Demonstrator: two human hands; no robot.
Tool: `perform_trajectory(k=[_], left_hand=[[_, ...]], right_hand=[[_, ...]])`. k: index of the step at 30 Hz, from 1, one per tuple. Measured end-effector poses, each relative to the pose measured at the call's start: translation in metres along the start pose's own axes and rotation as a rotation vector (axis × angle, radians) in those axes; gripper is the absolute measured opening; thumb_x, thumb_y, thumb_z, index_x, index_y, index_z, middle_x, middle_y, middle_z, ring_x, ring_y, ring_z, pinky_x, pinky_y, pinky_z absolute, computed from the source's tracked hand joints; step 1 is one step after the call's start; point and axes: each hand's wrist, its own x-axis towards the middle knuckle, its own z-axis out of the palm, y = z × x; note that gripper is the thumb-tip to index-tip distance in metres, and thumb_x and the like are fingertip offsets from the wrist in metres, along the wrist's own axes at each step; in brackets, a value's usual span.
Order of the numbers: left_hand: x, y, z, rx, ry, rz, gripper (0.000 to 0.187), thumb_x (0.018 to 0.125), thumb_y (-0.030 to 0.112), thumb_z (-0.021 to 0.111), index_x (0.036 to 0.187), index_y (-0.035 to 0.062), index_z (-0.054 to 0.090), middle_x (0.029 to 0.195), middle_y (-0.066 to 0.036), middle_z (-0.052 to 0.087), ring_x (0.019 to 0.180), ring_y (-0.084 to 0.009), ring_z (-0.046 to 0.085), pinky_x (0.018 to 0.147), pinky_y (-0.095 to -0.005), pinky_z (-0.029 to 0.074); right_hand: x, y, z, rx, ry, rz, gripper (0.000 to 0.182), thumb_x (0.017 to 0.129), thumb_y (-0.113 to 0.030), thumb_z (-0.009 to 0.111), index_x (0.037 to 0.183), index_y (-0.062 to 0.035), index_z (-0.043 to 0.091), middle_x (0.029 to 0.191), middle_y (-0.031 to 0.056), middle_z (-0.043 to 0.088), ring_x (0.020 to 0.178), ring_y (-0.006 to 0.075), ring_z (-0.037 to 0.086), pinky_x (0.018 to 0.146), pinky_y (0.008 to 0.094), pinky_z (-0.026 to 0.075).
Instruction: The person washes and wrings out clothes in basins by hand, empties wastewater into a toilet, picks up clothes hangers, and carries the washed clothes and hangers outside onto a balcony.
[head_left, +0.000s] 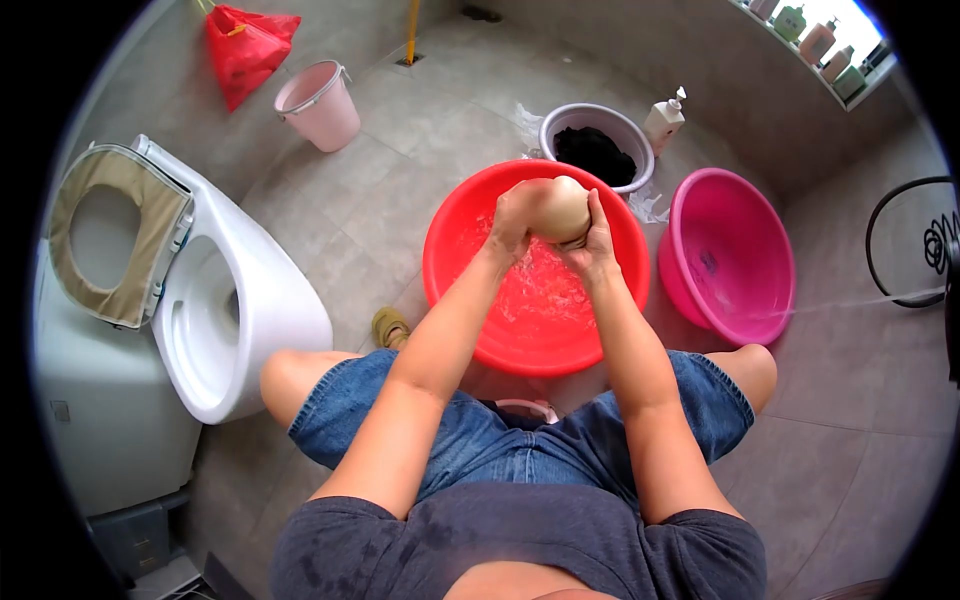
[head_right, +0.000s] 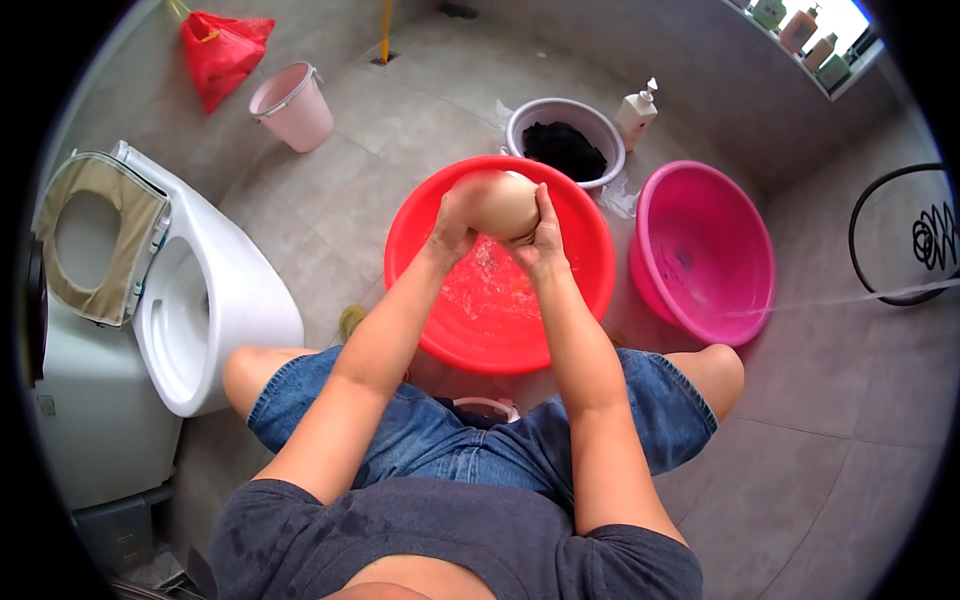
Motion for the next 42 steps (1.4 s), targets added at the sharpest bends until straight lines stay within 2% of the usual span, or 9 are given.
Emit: perform_trajectory(k=[4,13,18,23,27,33,35,39,42], left_hand=[[0.021,-0.019,-0.006,1.287,-0.215,0.873,0.007,0.067,0.007,0.069,0.070,0.0064,0.062,0.072,-0.008,0.061,0.072,-0.0250,0.059,0.064,-0.0363,0.049],[0.003,-0.006,0.022,1.454,-0.434,1.170,0.010,0.058,0.005,0.063,0.058,0.0048,0.053,0.067,-0.011,0.054,0.071,-0.0283,0.055,0.065,-0.0401,0.045],[0.015,0.004,0.010,1.541,-0.724,1.331,0.009,0.063,0.009,0.062,0.065,0.0086,0.053,0.076,-0.007,0.053,0.075,-0.0231,0.054,0.069,-0.0360,0.047],[0.024,0.027,0.004,1.518,-0.918,1.340,0.025,0.071,0.008,0.064,0.092,0.0157,0.052,0.086,-0.004,0.046,0.083,-0.0226,0.050,0.076,-0.0380,0.047],[0.010,0.028,0.016,1.474,-0.651,1.365,0.035,0.072,0.020,0.071,0.103,0.0223,0.055,0.121,-0.014,0.043,0.103,-0.0289,0.048,0.093,-0.0385,0.043],[-0.009,0.003,0.004,1.515,-0.398,1.114,0.070,0.072,0.011,0.072,0.130,0.0168,0.034,0.146,-0.023,0.021,0.131,-0.0412,0.032,0.106,-0.0553,0.027],[-0.013,-0.012,-0.002,1.415,-0.248,1.053,0.083,0.072,0.005,0.070,0.139,0.0109,0.022,0.146,-0.023,0.022,0.131,-0.0402,0.032,0.107,-0.0558,0.024],[-0.047,-0.005,0.023,0.819,-0.208,0.122,0.102,0.070,-0.004,0.059,0.144,0.0012,-0.012,0.141,-0.017,0.031,0.125,-0.0269,0.039,0.098,-0.0374,0.039],[-0.036,0.010,0.002,0.085,-0.235,-0.267,0.073,0.087,0.047,0.049,0.144,0.0124,0.019,0.135,-0.005,0.041,0.120,-0.0228,0.045,0.094,-0.0352,0.041]], right_hand=[[0.048,-0.014,-0.015,-0.064,-0.421,-0.125,0.017,0.093,-0.017,0.046,0.107,-0.0119,0.054,0.098,0.0059,0.060,0.090,0.0191,0.061,0.076,0.0343,0.054],[0.031,-0.042,0.051,-1.023,-0.284,0.047,0.015,0.094,-0.016,0.047,0.080,-0.0132,0.052,0.071,-0.0056,0.050,0.063,0.0073,0.048,0.056,0.0252,0.040],[0.032,-0.048,0.042,-0.962,-0.160,-0.076,0.043,0.090,-0.018,0.053,0.129,-0.0013,0.046,0.104,0.0064,0.060,0.087,0.0131,0.059,0.075,0.0283,0.051],[0.004,-0.071,0.030,-0.602,-0.471,0.157,0.043,0.084,-0.012,0.051,0.126,-0.0051,0.045,0.113,0.0106,0.055,0.104,0.0225,0.057,0.086,0.0402,0.051],[-0.022,-0.075,0.030,-0.677,-0.588,0.121,0.049,0.082,-0.013,0.057,0.127,-0.0076,0.039,0.118,0.0121,0.049,0.107,0.0278,0.055,0.089,0.0479,0.051],[-0.031,-0.062,0.028,-0.738,-0.424,-0.074,0.038,0.083,-0.013,0.063,0.117,-0.0049,0.048,0.109,0.0095,0.056,0.097,0.0208,0.060,0.082,0.0395,0.055],[-0.021,-0.044,0.025,-0.743,-0.275,-0.310,0.017,0.081,-0.011,0.066,0.094,-0.0033,0.058,0.088,0.0043,0.062,0.083,0.0134,0.061,0.066,0.0267,0.053],[-0.008,-0.033,0.010,-1.179,-0.102,-0.694,0.017,0.073,-0.006,0.063,0.089,-0.0017,0.058,0.086,0.0048,0.063,0.078,0.0081,0.061,0.069,0.0242,0.051],[-0.016,-0.028,0.019,-1.457,-0.479,-1.333,0.023,0.057,0.001,0.069,0.077,-0.0022,0.059,0.088,0.0124,0.064,0.086,0.0289,0.063,0.079,0.0374,0.052]])
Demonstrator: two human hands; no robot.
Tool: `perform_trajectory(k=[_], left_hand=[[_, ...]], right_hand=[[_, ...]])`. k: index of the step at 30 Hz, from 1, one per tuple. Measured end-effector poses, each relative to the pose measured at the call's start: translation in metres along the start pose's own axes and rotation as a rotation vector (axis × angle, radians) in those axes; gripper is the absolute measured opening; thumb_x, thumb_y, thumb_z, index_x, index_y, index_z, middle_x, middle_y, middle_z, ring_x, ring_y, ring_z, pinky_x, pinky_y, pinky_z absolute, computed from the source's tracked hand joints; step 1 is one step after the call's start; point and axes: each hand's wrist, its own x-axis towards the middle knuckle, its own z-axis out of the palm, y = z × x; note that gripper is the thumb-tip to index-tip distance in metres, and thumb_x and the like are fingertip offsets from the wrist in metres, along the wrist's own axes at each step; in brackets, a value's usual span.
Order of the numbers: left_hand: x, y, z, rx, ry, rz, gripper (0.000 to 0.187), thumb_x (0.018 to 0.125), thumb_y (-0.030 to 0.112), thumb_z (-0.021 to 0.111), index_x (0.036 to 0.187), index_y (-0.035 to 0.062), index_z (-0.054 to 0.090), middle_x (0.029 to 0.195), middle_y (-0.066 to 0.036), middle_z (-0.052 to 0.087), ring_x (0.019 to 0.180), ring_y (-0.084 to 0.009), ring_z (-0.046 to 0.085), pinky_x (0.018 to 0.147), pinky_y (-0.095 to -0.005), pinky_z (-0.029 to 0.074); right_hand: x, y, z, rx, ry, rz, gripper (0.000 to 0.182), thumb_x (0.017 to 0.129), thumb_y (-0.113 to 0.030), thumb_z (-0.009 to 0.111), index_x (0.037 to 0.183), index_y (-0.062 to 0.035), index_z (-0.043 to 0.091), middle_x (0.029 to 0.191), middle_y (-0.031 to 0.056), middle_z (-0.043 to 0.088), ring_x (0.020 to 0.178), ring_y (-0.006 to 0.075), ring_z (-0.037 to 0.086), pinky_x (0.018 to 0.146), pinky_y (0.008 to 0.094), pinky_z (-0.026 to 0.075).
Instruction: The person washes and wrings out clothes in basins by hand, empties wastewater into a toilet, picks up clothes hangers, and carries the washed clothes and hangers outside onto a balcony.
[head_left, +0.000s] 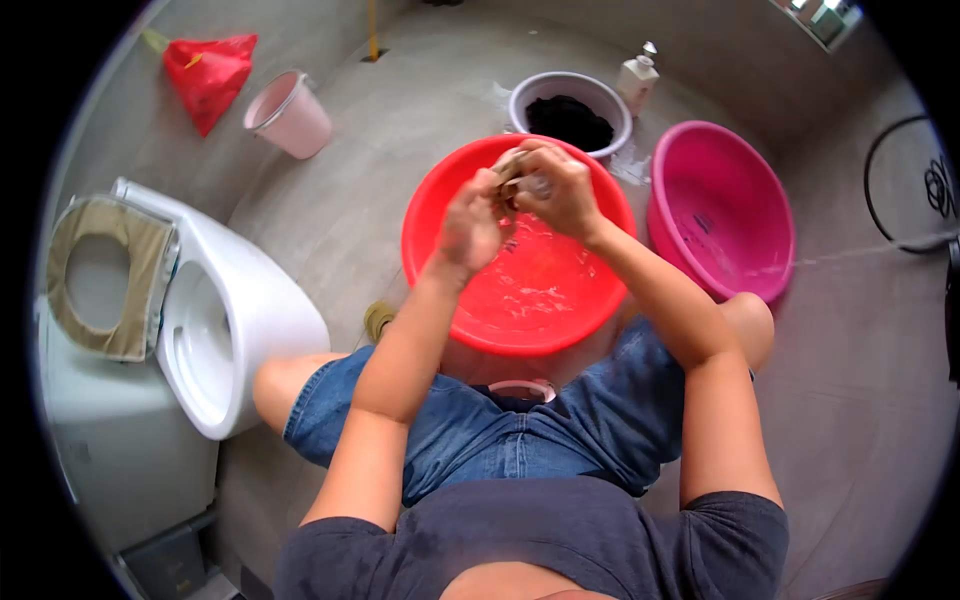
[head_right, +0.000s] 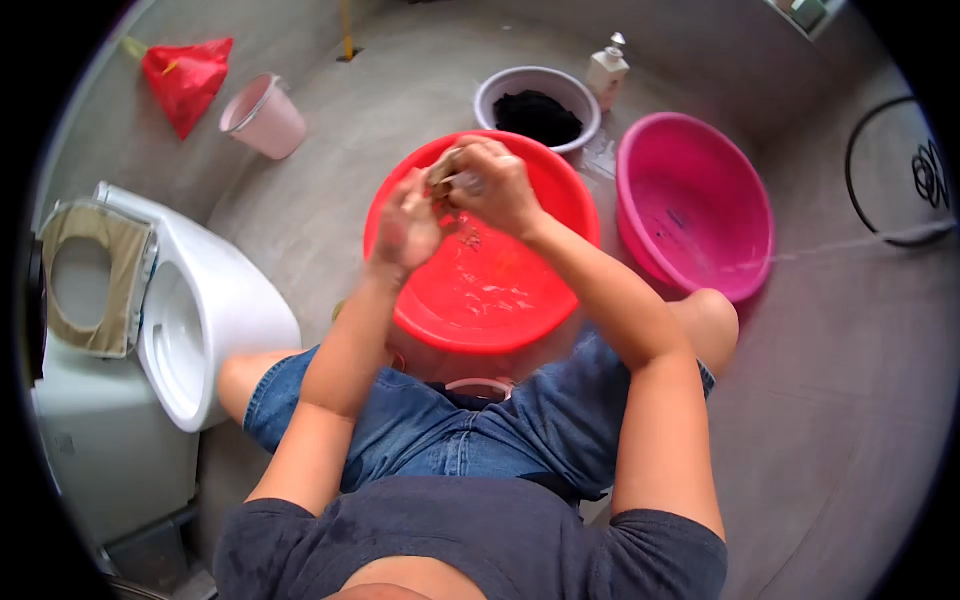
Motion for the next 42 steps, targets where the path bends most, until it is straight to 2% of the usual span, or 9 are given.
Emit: perform_trajectory(k=[3,8,15,17,19,25,33,35,42], left_hand=[[0.012,0.018,-0.006,-0.331,0.047,-0.195,0.084,0.080,0.073,0.042,0.130,0.0055,0.041,0.121,-0.020,0.053,0.119,-0.0332,0.048,0.099,-0.0496,0.040],[0.029,0.012,-0.012,-0.376,-0.026,-0.219,0.037,0.087,0.044,0.058,0.098,0.0081,0.058,0.092,-0.009,0.062,0.083,-0.0224,0.062,0.072,-0.0367,0.054],[0.051,-0.005,-0.020,-0.426,-0.249,-0.157,0.036,0.091,0.035,0.043,0.110,0.0053,0.053,0.107,-0.012,0.058,0.101,-0.0257,0.057,0.088,-0.0396,0.048],[0.049,-0.001,0.026,-0.483,0.133,0.014,0.025,0.089,0.023,0.048,0.095,0.0019,0.059,0.092,-0.012,0.063,0.090,-0.0240,0.061,0.081,-0.0379,0.053],[0.057,-0.007,0.024,-0.580,-0.044,0.105,0.027,0.088,0.021,0.049,0.103,0.0001,0.055,0.097,-0.012,0.061,0.094,-0.0252,0.061,0.088,-0.0367,0.050],[0.081,-0.014,0.097,0.114,0.518,0.850,0.006,0.077,-0.001,0.052,0.081,0.0044,0.050,0.090,-0.012,0.058,0.085,-0.0197,0.059,0.076,-0.0338,0.052],[0.080,-0.017,0.091,1.541,0.013,1.542,0.018,0.057,0.004,0.063,0.064,0.0119,0.048,0.078,-0.003,0.056,0.077,-0.0214,0.055,0.072,-0.0398,0.043],[0.076,-0.018,0.088,1.646,-0.126,1.552,0.018,0.055,0.013,0.064,0.059,0.0165,0.047,0.076,0.001,0.054,0.076,-0.0185,0.054,0.071,-0.0392,0.040],[0.069,-0.035,0.055,1.737,-0.555,1.557,0.017,0.051,0.022,0.062,0.056,0.0220,0.046,0.075,0.006,0.053,0.075,-0.0142,0.055,0.069,-0.0332,0.040]], right_hand=[[-0.006,-0.020,0.014,-0.141,-0.095,-0.385,0.022,0.055,-0.007,0.073,0.071,-0.0067,0.057,0.093,0.0081,0.062,0.098,0.0296,0.058,0.084,0.0398,0.050],[-0.019,-0.038,0.014,-0.130,-0.211,-0.365,0.021,0.059,-0.005,0.070,0.072,-0.0098,0.054,0.100,0.0032,0.055,0.113,0.0298,0.048,0.099,0.0605,0.033],[-0.008,-0.019,-0.003,-0.114,-0.122,-0.627,0.031,0.061,-0.019,0.079,0.084,-0.0107,0.060,0.097,0.0037,0.056,0.103,0.0274,0.055,0.098,0.0575,0.037],[0.001,-0.006,0.000,-0.097,0.046,-0.519,0.026,0.063,-0.019,0.077,0.077,-0.0084,0.059,0.090,0.0057,0.059,0.095,0.0276,0.058,0.094,0.0491,0.045],[0.013,-0.001,0.002,-0.234,0.181,-0.330,0.020,0.069,-0.012,0.076,0.077,-0.0064,0.059,0.074,0.0092,0.061,0.074,0.0213,0.063,0.075,0.0358,0.053],[0.030,0.019,0.000,1.080,0.839,0.705,0.021,0.088,-0.015,0.062,0.074,-0.0057,0.049,0.066,0.0028,0.056,0.058,0.0106,0.055,0.053,0.0257,0.048],[0.043,0.063,-0.030,1.647,-0.321,0.998,0.038,0.092,-0.033,0.053,0.061,-0.0133,0.045,0.056,-0.0027,0.046,0.049,0.0087,0.043,0.047,0.0259,0.038],[0.049,0.049,-0.038,1.488,-0.321,1.372,0.038,0.088,-0.033,0.057,0.059,-0.0153,0.042,0.054,-0.0042,0.044,0.046,0.0089,0.040,0.045,0.0266,0.035],[0.042,0.038,-0.034,0.921,-0.369,1.371,0.033,0.084,-0.026,0.061,0.060,-0.0115,0.043,0.056,0.0002,0.046,0.052,0.0127,0.047,0.049,0.0279,0.040]])
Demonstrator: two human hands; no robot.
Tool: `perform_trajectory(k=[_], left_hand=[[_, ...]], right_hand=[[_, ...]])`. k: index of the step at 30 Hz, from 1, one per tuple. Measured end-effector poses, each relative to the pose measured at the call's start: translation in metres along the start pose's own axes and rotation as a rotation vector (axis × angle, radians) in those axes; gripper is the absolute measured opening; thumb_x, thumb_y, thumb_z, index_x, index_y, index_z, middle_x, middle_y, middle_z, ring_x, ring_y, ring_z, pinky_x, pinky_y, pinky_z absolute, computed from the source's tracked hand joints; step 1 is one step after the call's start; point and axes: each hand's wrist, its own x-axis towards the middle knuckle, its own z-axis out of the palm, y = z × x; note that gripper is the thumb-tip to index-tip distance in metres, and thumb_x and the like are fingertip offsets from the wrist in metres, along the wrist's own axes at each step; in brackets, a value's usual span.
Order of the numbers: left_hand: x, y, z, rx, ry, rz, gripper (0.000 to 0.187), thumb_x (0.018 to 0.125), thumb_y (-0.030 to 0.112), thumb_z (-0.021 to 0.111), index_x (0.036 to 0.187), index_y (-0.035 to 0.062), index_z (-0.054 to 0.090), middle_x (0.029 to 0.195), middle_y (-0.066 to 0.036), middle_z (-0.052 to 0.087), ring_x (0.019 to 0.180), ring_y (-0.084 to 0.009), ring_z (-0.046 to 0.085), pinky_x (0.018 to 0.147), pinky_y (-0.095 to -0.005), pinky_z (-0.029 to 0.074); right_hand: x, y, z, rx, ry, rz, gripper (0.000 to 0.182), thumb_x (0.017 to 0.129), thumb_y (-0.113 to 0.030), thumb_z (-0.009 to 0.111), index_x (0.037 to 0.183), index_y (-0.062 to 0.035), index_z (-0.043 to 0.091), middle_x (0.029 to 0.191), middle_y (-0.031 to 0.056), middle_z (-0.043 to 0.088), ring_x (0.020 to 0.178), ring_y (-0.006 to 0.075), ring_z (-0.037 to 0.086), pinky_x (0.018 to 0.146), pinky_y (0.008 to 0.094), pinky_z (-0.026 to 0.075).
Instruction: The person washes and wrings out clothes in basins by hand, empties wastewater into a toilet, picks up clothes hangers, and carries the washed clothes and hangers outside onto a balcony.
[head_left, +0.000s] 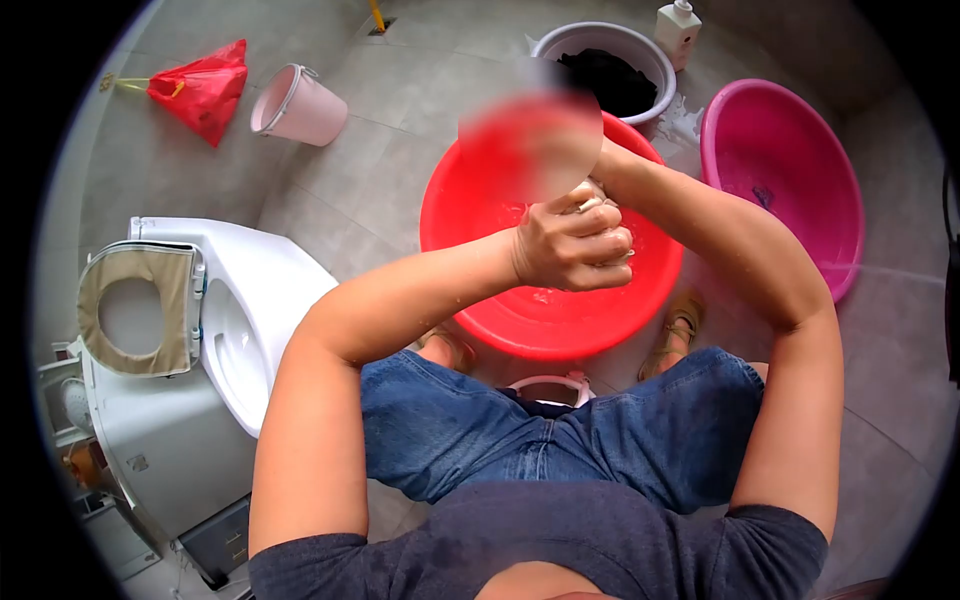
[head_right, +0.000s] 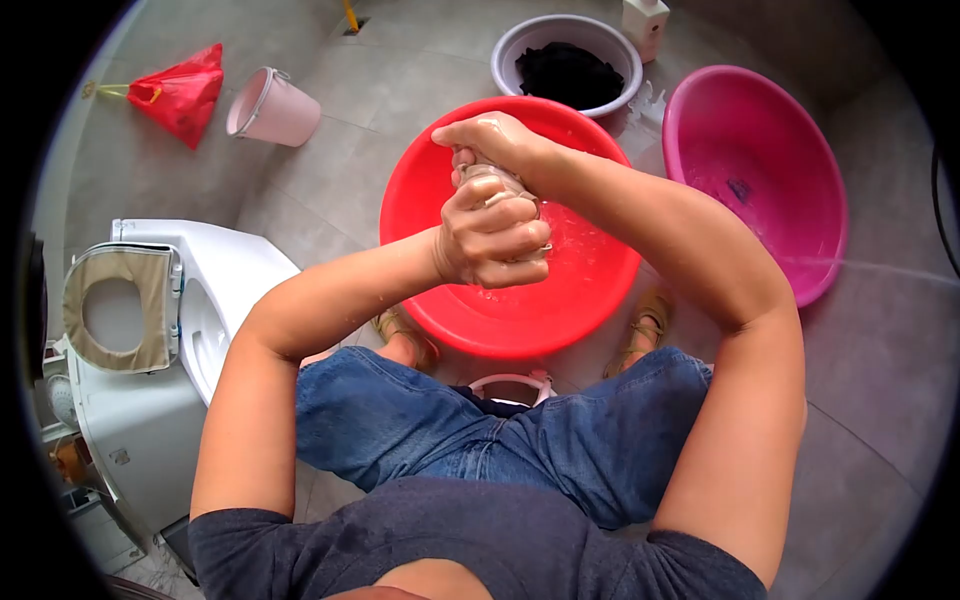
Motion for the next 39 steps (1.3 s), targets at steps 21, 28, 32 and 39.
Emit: perform_trajectory(k=[21,28,32,39], left_hand=[[0.021,-0.007,-0.122,-0.013,0.146,-0.498,0.021,0.068,0.010,0.069,0.069,0.0079,0.048,0.104,-0.012,0.057,0.111,-0.0329,0.051,0.097,-0.0483,0.039],[-0.006,0.008,-0.114,-1.434,0.873,-1.993,0.059,0.083,0.056,0.057,0.126,0.0184,0.040,0.140,-0.009,0.029,0.125,-0.0368,0.034,0.093,-0.0645,0.034],[0.007,-0.004,-0.098,-2.002,0.931,-1.307,0.071,0.080,0.066,0.052,0.127,0.0140,0.039,0.123,-0.010,0.048,0.112,-0.0293,0.050,0.089,-0.0526,0.046],[0.013,-0.038,-0.059,-1.228,1.099,-1.271,0.026,0.082,0.014,0.071,0.084,0.0071,0.046,0.088,-0.010,0.062,0.077,-0.0145,0.060,0.068,-0.0280,0.053]], right_hand=[[-0.031,0.007,0.042,0.264,-0.224,-0.494,0.029,0.091,-0.023,0.054,0.113,-0.0040,0.052,0.106,0.0087,0.057,0.095,0.0178,0.060,0.082,0.0342,0.052],[-0.046,-0.010,0.053,-0.714,0.463,-1.211,0.022,0.078,-0.011,0.072,0.094,0.0004,0.063,0.092,0.0059,0.063,0.081,0.0127,0.060,0.072,0.0234,0.050],[-0.065,0.008,0.074,-1.030,0.358,-1.457,0.025,0.070,0.002,0.070,0.092,0.0006,0.060,0.099,0.0110,0.062,0.091,0.0205,0.060,0.083,0.0298,0.047],[-0.035,0.006,0.038,-0.195,0.231,-0.837,0.017,0.079,-0.007,0.066,0.095,-0.0032,0.059,0.100,0.0040,0.059,0.089,0.0112,0.056,0.079,0.0236,0.046]])
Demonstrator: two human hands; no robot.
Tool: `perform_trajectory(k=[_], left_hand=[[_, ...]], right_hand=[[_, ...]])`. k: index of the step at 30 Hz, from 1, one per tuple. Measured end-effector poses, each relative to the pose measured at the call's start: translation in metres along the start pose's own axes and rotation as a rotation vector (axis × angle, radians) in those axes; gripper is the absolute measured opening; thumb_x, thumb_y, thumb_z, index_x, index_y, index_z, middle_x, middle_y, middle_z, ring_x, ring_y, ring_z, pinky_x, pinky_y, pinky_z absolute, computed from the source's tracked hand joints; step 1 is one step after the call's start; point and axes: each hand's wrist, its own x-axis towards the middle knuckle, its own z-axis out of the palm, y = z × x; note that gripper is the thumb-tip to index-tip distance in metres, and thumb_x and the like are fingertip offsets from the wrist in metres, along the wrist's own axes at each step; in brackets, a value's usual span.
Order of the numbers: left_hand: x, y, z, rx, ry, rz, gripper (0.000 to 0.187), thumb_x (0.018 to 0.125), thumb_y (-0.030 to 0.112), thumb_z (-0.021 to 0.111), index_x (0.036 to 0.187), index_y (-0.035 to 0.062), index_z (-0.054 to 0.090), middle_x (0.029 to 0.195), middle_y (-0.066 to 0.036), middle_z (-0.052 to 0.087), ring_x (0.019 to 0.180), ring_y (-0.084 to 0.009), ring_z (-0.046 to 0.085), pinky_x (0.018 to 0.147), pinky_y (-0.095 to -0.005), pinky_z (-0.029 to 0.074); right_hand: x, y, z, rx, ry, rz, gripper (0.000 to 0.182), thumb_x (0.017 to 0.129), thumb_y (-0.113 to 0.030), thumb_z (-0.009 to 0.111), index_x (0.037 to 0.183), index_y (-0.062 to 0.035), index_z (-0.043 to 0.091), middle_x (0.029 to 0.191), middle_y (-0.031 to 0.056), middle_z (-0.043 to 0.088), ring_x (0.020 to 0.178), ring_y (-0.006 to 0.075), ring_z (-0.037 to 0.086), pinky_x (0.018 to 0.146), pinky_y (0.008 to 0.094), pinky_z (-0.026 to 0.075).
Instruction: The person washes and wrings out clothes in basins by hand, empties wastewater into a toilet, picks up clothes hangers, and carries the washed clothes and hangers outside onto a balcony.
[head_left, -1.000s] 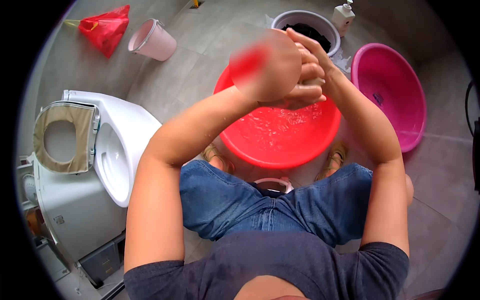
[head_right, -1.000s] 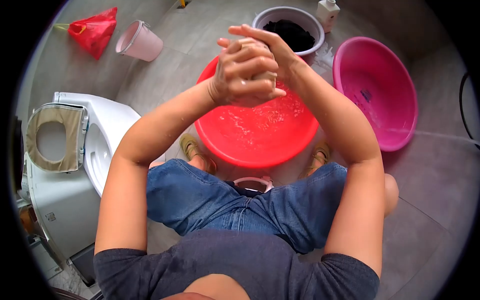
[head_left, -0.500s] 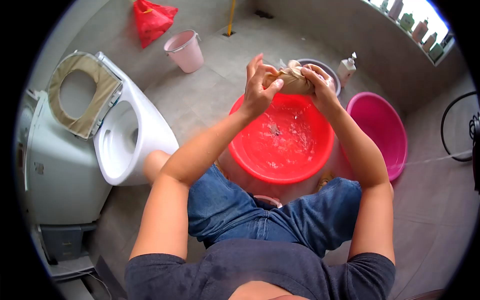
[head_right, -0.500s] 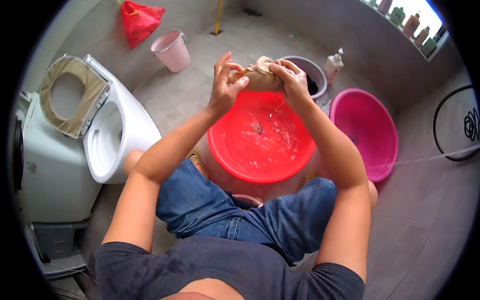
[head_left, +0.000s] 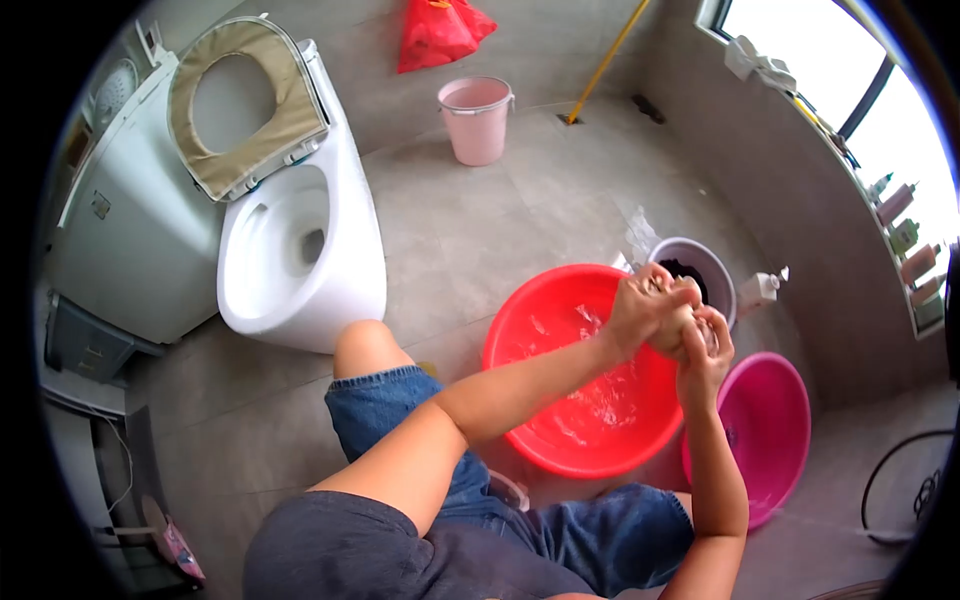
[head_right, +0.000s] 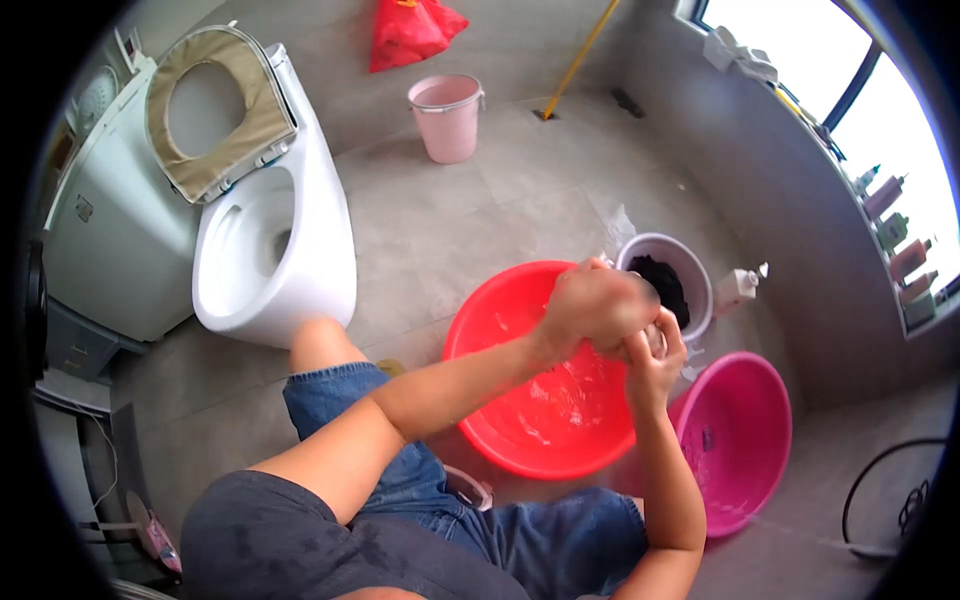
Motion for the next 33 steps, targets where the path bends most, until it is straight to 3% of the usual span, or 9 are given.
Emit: perform_trajectory(k=[3,7,9,11,15,18,23,29,33], left_hand=[[0.013,-0.016,0.001,0.494,0.032,0.349,0.024,0.076,0.001,0.065,0.077,0.0066,0.042,0.090,-0.010,0.055,0.086,-0.0124,0.055,0.071,-0.0295,0.048],[0.029,0.008,0.014,0.672,-0.050,0.577,0.025,0.070,0.000,0.065,0.062,0.0065,0.043,0.104,-0.015,0.057,0.091,-0.0287,0.060,0.076,-0.0362,0.050],[0.041,0.014,0.016,0.795,-0.146,0.783,0.021,0.069,0.000,0.064,0.062,0.0062,0.046,0.102,-0.014,0.058,0.092,-0.0300,0.060,0.075,-0.0375,0.050],[0.048,0.019,0.020,0.953,-0.271,0.956,0.017,0.068,0.000,0.063,0.063,0.0061,0.048,0.098,-0.013,0.059,0.091,-0.0305,0.060,0.074,-0.0392,0.050],[0.035,0.035,0.030,1.149,-0.569,1.016,0.016,0.051,0.018,0.060,0.053,0.0089,0.047,0.070,-0.007,0.054,0.074,-0.0257,0.057,0.067,-0.0390,0.048],[0.039,0.041,0.042,1.203,-0.672,0.956,0.016,0.050,0.022,0.058,0.051,0.0113,0.046,0.063,-0.005,0.050,0.065,-0.0222,0.053,0.062,-0.0359,0.044],[0.041,0.060,0.067,1.257,-0.838,0.952,0.015,0.057,0.025,0.061,0.051,0.0150,0.051,0.063,-0.001,0.052,0.062,-0.0192,0.053,0.059,-0.0351,0.041],[0.043,0.085,0.089,1.365,-0.971,1.026,0.012,0.062,0.025,0.060,0.055,0.0146,0.059,0.066,-0.001,0.058,0.065,-0.0196,0.057,0.055,-0.0375,0.044],[0.035,0.078,0.109,1.543,-1.215,0.834,0.014,0.066,0.018,0.060,0.068,0.0065,0.068,0.075,-0.005,0.062,0.072,-0.0246,0.061,0.060,-0.0431,0.050]], right_hand=[[0.029,0.015,-0.011,0.432,-0.119,0.231,0.025,0.087,-0.021,0.055,0.106,-0.0042,0.053,0.106,0.0074,0.057,0.103,0.0175,0.055,0.089,0.0321,0.045],[0.053,0.015,0.009,0.713,-0.178,0.336,0.046,0.093,-0.028,0.047,0.135,-0.0134,0.038,0.127,0.0087,0.051,0.116,0.0239,0.051,0.102,0.0408,0.039],[0.066,0.007,0.023,0.841,0.021,0.462,0.054,0.093,-0.028,0.045,0.143,-0.0156,0.027,0.110,0.0061,0.053,0.103,0.0215,0.053,0.093,0.0398,0.043],[0.083,0.054,-0.019,1.149,-0.204,0.580,0.047,0.097,-0.020,0.041,0.142,-0.0150,0.029,0.078,0.0028,0.051,0.077,0.0192,0.055,0.077,0.0344,0.048],[0.115,-0.020,0.031,0.479,-0.101,1.118,0.034,0.090,-0.012,0.051,0.123,-0.0057,0.050,0.057,0.0014,0.041,0.053,0.0202,0.049,0.050,0.0346,0.045],[0.123,-0.026,0.034,0.303,-0.163,1.363,0.019,0.085,-0.010,0.053,0.101,-0.0020,0.060,0.058,0.0024,0.042,0.052,0.0202,0.050,0.048,0.0307,0.044],[0.135,-0.050,0.047,-0.075,-0.511,1.375,0.012,0.080,-0.006,0.048,0.086,0.0014,0.056,0.055,0.0045,0.045,0.046,0.0180,0.050,0.046,0.0298,0.044],[0.150,-0.089,0.088,-0.312,-0.592,1.417,0.012,0.073,-0.001,0.047,0.078,0.0029,0.057,0.052,0.0079,0.048,0.042,0.0194,0.052,0.041,0.0312,0.044],[0.156,-0.117,0.113,-0.526,-0.644,1.358,0.015,0.076,-0.003,0.045,0.077,0.0037,0.058,0.051,0.0079,0.049,0.043,0.0186,0.054,0.041,0.0306,0.044]])
